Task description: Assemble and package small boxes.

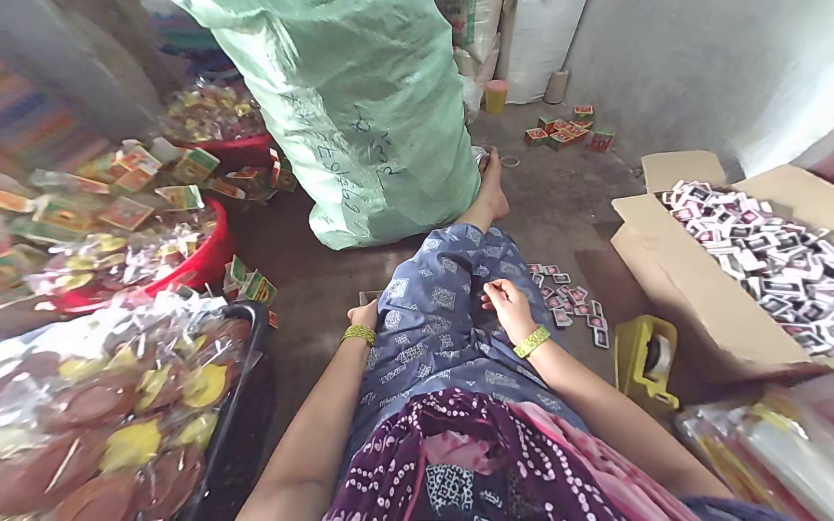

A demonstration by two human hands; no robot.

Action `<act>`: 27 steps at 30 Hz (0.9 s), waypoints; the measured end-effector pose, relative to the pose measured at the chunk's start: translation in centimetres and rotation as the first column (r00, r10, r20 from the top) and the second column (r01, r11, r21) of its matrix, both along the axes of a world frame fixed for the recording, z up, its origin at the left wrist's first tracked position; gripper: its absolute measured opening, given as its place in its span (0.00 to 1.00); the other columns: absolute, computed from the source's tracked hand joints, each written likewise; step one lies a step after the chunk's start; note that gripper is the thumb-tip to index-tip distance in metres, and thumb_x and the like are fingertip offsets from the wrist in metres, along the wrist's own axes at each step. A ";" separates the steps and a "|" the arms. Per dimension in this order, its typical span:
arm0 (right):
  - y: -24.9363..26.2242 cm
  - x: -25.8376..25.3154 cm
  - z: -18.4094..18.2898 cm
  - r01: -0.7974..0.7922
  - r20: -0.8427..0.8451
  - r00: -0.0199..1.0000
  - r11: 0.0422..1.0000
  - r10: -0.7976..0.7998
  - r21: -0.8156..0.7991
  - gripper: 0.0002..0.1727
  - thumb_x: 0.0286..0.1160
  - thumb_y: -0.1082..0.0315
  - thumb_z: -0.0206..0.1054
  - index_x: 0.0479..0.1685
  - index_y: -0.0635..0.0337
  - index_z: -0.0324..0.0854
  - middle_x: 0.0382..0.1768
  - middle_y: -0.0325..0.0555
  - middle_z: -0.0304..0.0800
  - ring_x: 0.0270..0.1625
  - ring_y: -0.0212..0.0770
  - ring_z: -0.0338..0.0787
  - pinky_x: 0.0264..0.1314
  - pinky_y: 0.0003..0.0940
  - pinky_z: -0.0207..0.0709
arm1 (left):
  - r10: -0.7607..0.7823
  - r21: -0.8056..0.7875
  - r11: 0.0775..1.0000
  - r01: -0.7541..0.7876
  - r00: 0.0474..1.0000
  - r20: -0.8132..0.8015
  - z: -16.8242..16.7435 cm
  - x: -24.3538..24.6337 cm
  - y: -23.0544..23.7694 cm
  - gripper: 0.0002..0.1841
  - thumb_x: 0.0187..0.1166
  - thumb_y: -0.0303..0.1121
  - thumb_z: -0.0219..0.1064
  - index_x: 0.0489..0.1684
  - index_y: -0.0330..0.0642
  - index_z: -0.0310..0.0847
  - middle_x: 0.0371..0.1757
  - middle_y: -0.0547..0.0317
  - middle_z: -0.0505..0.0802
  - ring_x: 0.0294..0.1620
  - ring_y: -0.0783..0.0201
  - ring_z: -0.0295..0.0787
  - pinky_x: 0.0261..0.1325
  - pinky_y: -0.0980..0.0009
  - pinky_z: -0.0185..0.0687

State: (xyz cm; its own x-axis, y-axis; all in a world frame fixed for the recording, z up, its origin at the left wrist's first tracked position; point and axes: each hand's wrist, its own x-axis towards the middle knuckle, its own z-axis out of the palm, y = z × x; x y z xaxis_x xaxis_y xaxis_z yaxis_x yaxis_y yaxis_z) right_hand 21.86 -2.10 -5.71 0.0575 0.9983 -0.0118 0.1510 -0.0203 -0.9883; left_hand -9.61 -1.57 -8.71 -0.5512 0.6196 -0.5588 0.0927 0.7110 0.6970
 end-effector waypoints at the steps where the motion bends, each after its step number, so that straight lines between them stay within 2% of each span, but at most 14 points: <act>1: 0.0 0.0 0.0 0.000 0.000 1.000 1.000 0.000 0.002 0.14 0.87 0.64 0.62 0.56 0.68 0.82 0.47 0.51 0.90 0.42 0.38 0.94 0.46 0.34 0.92 | 0.000 -0.001 1.000 0.000 1.000 -0.002 0.0 0.0 0.0 0.43 0.78 0.49 0.73 0.80 0.20 0.61 0.73 0.29 0.82 0.75 0.42 0.80 0.77 0.48 0.73; 19: 0.0 0.0 0.0 -0.005 0.007 1.000 1.000 0.005 0.013 0.14 0.87 0.64 0.62 0.55 0.69 0.81 0.46 0.51 0.90 0.41 0.38 0.94 0.46 0.34 0.92 | 0.002 0.006 1.000 -0.002 1.000 -0.002 0.1 0.0 -0.2 0.43 0.78 0.49 0.73 0.79 0.20 0.61 0.70 0.30 0.83 0.72 0.43 0.82 0.75 0.48 0.75; 27: -0.1 0.0 0.1 -0.001 0.013 1.000 1.000 0.001 0.006 0.14 0.87 0.64 0.62 0.56 0.69 0.81 0.46 0.51 0.90 0.41 0.38 0.94 0.46 0.34 0.92 | 0.010 0.014 1.000 -0.010 1.000 0.001 0.1 0.1 -0.3 0.43 0.78 0.48 0.73 0.81 0.21 0.58 0.71 0.29 0.82 0.74 0.43 0.81 0.76 0.48 0.74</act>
State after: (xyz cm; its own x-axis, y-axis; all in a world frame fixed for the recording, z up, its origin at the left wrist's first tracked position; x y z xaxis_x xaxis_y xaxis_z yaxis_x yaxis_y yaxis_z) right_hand 21.84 -2.22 -5.58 0.0565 0.9984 -0.0049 0.1642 -0.0141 -0.9863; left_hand -9.53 -1.82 -8.61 -0.5571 0.6220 -0.5503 0.0849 0.7018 0.7073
